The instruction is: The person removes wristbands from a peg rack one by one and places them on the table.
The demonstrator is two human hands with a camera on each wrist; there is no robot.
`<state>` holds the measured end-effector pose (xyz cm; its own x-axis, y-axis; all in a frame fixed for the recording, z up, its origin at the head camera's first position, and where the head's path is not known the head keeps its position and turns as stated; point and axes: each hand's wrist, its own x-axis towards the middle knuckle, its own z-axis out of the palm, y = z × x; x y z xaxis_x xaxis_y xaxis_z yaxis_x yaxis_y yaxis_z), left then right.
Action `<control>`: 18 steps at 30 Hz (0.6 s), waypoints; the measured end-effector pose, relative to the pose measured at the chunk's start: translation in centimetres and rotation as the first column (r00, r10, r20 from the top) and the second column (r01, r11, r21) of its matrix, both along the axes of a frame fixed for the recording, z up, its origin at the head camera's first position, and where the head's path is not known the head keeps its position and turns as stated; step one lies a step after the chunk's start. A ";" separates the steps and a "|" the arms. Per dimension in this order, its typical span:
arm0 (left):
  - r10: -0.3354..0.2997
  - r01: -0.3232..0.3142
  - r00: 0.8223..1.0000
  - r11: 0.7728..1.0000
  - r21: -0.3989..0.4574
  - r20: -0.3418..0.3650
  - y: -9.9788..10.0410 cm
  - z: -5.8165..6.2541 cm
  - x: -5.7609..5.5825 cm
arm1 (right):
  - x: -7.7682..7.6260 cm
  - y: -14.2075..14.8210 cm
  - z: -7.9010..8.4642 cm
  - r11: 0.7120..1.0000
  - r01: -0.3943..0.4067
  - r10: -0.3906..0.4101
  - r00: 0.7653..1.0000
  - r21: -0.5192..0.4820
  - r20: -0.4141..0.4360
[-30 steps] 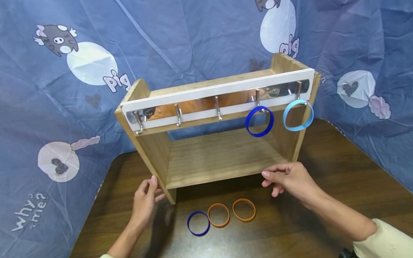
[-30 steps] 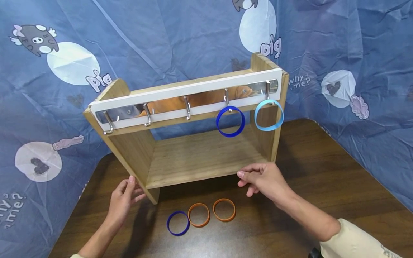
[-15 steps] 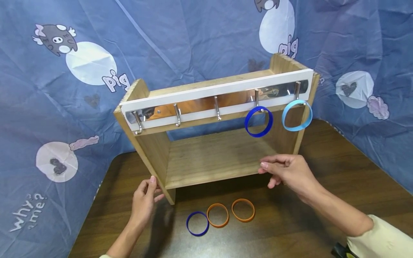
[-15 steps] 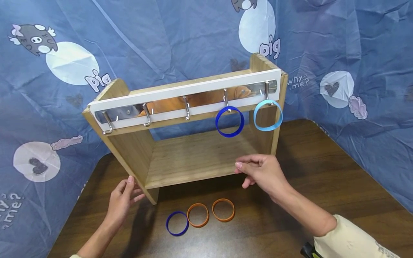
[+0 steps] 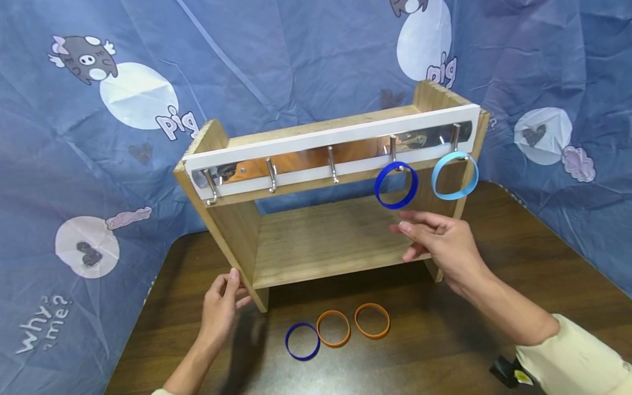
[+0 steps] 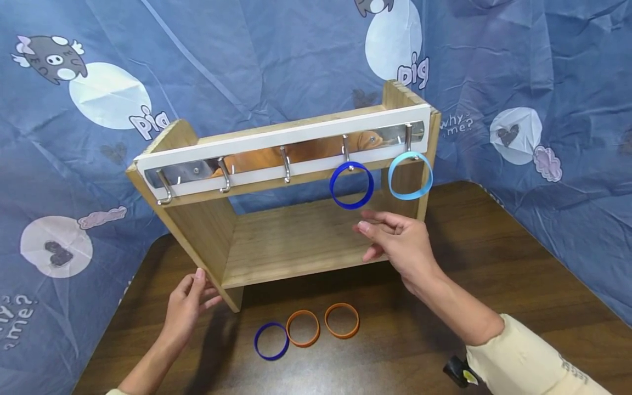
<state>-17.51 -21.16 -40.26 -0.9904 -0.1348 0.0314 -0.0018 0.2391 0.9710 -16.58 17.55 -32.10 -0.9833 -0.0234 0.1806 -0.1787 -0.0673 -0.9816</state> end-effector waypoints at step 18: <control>0.006 -0.006 1.000 1.000 0.012 -0.005 0.0 0.0 0.0 | -1.3 -0.9 0.6 0.934 -0.116 0.109 0.993 -0.337 -0.040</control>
